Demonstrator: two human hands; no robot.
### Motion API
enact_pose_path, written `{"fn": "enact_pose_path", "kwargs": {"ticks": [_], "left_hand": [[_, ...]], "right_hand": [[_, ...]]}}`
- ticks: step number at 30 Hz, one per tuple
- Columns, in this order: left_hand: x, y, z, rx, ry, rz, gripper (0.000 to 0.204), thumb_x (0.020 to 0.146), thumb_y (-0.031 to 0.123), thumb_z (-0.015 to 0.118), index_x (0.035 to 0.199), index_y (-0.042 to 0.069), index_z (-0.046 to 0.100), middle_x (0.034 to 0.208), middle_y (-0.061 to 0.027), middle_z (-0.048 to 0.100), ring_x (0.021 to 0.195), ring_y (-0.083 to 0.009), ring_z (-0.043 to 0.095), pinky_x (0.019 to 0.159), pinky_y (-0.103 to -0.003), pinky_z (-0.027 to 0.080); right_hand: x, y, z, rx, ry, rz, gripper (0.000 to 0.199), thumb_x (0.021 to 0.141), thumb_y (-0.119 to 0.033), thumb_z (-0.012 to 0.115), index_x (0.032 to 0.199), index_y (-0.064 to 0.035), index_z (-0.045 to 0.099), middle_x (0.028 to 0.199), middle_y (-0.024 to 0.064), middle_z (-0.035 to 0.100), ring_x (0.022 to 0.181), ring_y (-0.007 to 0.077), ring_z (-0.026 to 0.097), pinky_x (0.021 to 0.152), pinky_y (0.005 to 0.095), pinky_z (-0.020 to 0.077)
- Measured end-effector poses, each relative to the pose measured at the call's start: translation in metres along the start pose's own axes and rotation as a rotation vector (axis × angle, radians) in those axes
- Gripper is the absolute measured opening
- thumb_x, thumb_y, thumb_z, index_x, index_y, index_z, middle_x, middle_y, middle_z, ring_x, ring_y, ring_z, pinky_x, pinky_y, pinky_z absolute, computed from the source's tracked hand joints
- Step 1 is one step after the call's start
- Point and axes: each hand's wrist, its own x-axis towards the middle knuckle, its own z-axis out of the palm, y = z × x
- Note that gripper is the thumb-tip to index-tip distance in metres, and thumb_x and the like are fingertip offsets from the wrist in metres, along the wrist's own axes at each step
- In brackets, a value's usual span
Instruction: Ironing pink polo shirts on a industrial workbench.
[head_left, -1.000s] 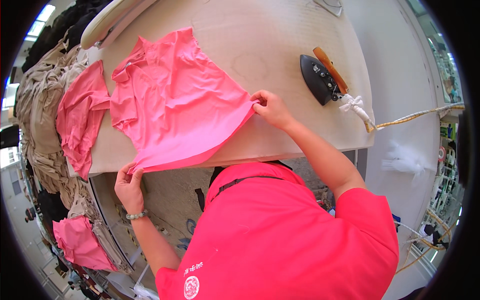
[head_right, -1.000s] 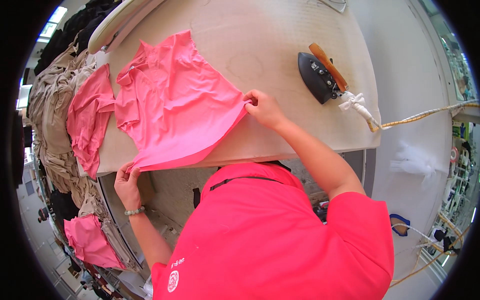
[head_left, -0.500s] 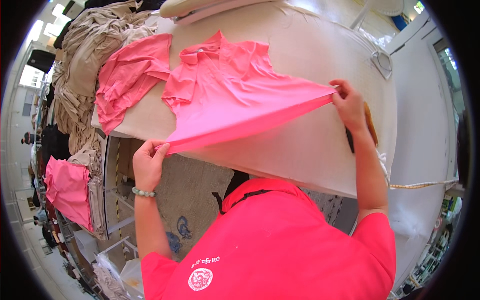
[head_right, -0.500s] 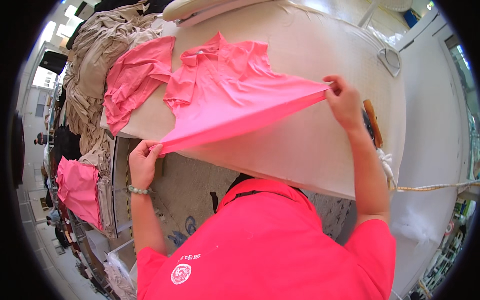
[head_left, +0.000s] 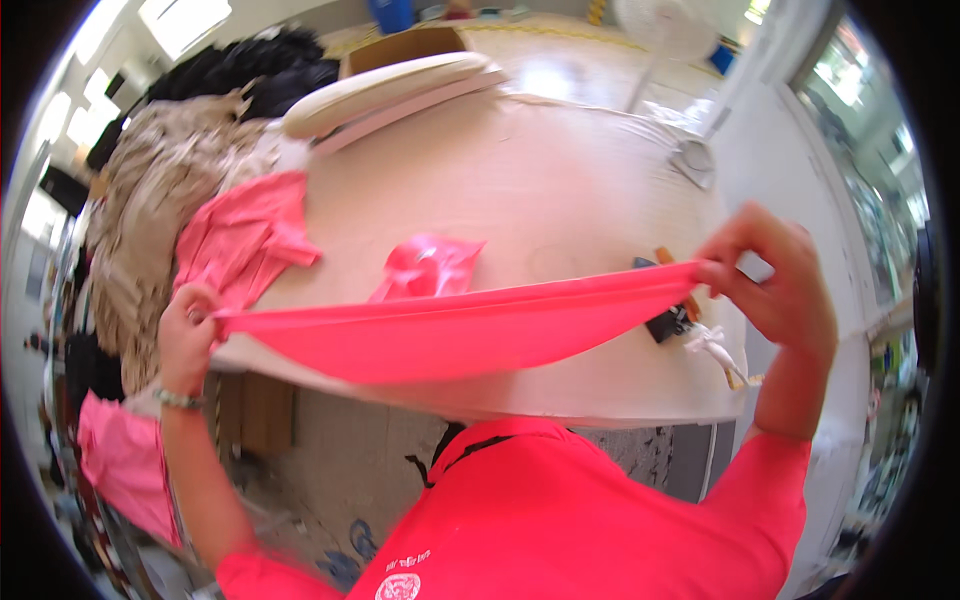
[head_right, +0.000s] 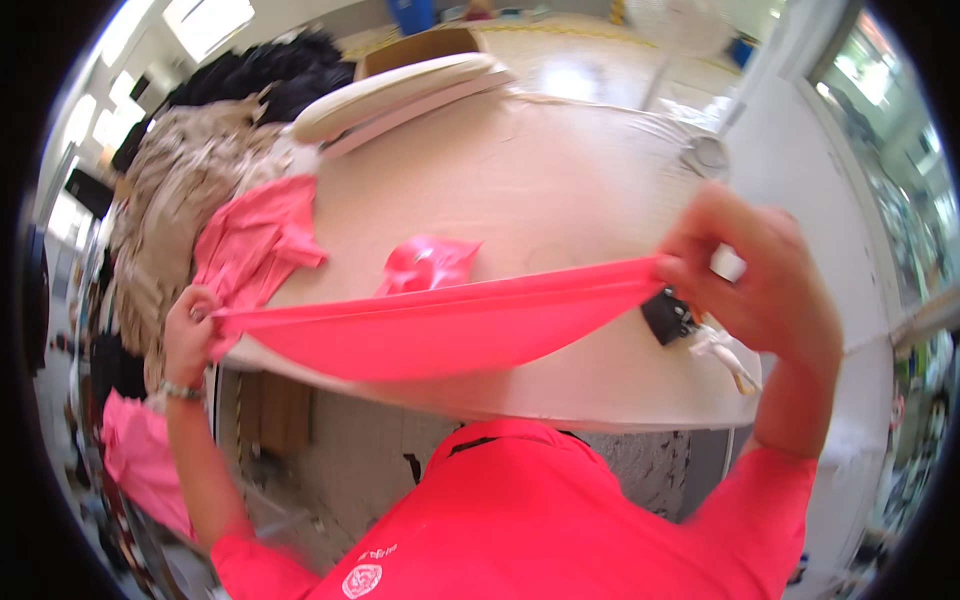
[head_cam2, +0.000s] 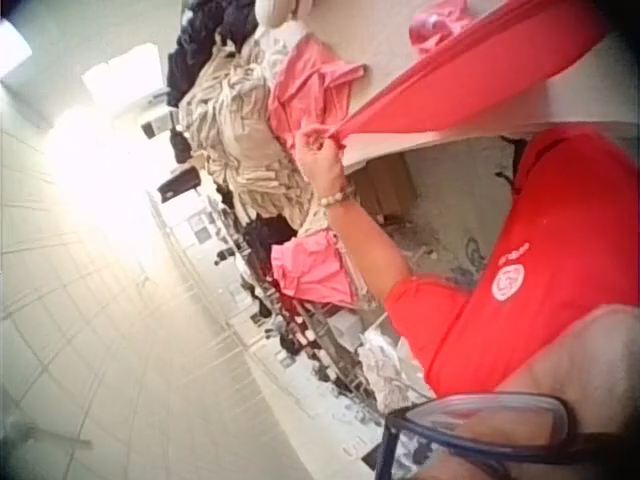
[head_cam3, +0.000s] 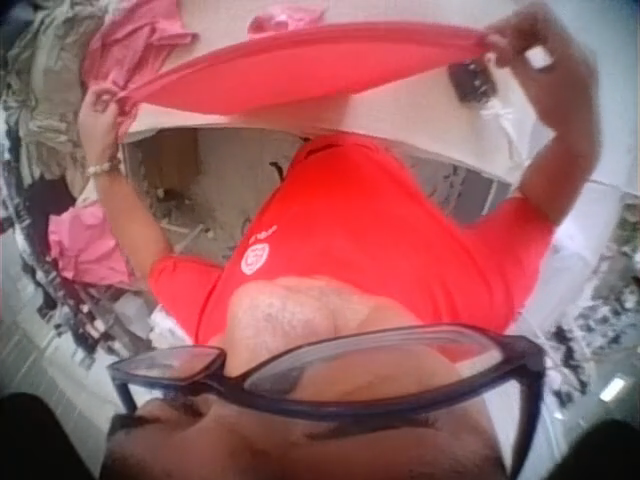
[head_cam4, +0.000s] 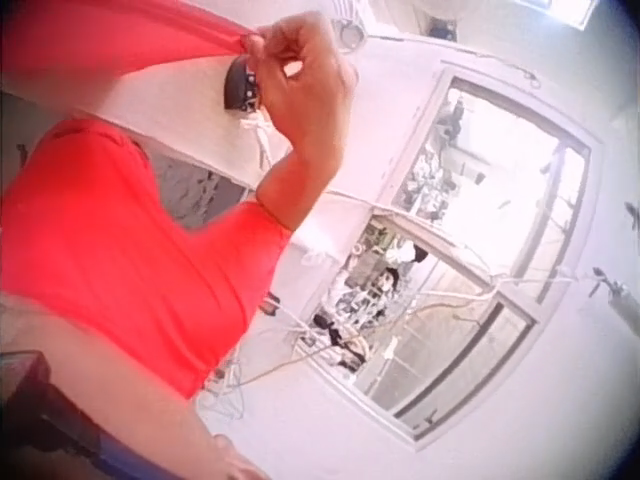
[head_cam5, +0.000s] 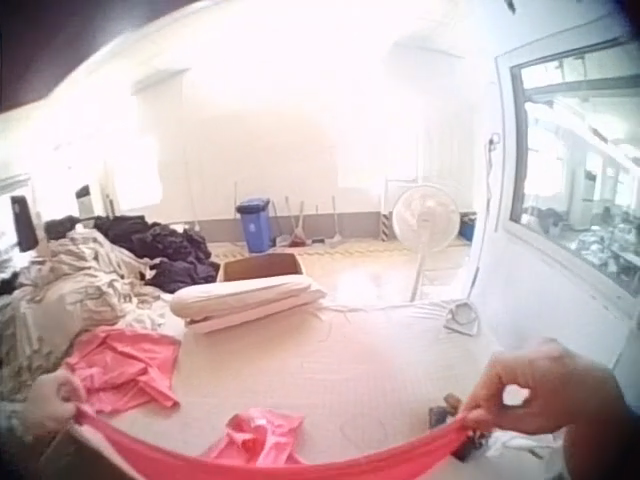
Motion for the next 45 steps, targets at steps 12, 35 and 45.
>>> {"fn": "enact_pose_path", "kwargs": {"ticks": [12,35,45], "left_hand": [[-0.004,0.103,0.008,0.110,-0.289,0.278,0.013,0.080,-0.013,0.060,0.081,-0.003,0.069,0.098,-0.0100,0.066,0.082,-0.0171,0.061,0.074,-0.027,0.046],[0.031,-0.007,-0.028,-0.082,-0.119,0.060,0.017,0.098,0.014,0.077,0.099,0.002,0.064,0.083,0.0002,0.066,0.073,-0.0070,0.061,0.068,-0.021,0.048],[0.027,0.021,-0.019,0.014,-0.146,0.093,0.004,0.101,0.005,0.066,0.101,0.001,0.065,0.086,-0.0035,0.068,0.072,-0.0088,0.063,0.065,-0.023,0.049]], "right_hand": [[0.008,0.108,-0.011,0.333,-0.186,0.307,0.024,0.090,0.006,0.057,0.105,0.0043,0.076,0.089,0.0069,0.069,0.076,0.0122,0.065,0.069,0.0260,0.0542],[0.014,0.047,0.032,0.264,0.143,0.054,0.018,0.087,-0.008,0.077,0.102,-0.0024,0.071,0.084,0.0081,0.070,0.077,0.0195,0.069,0.073,0.0327,0.0564],[0.023,0.070,0.023,0.055,0.146,0.080,0.009,0.090,-0.002,0.075,0.099,-0.0013,0.075,0.090,0.0057,0.066,0.084,0.0155,0.065,0.076,0.0291,0.0528]]}}
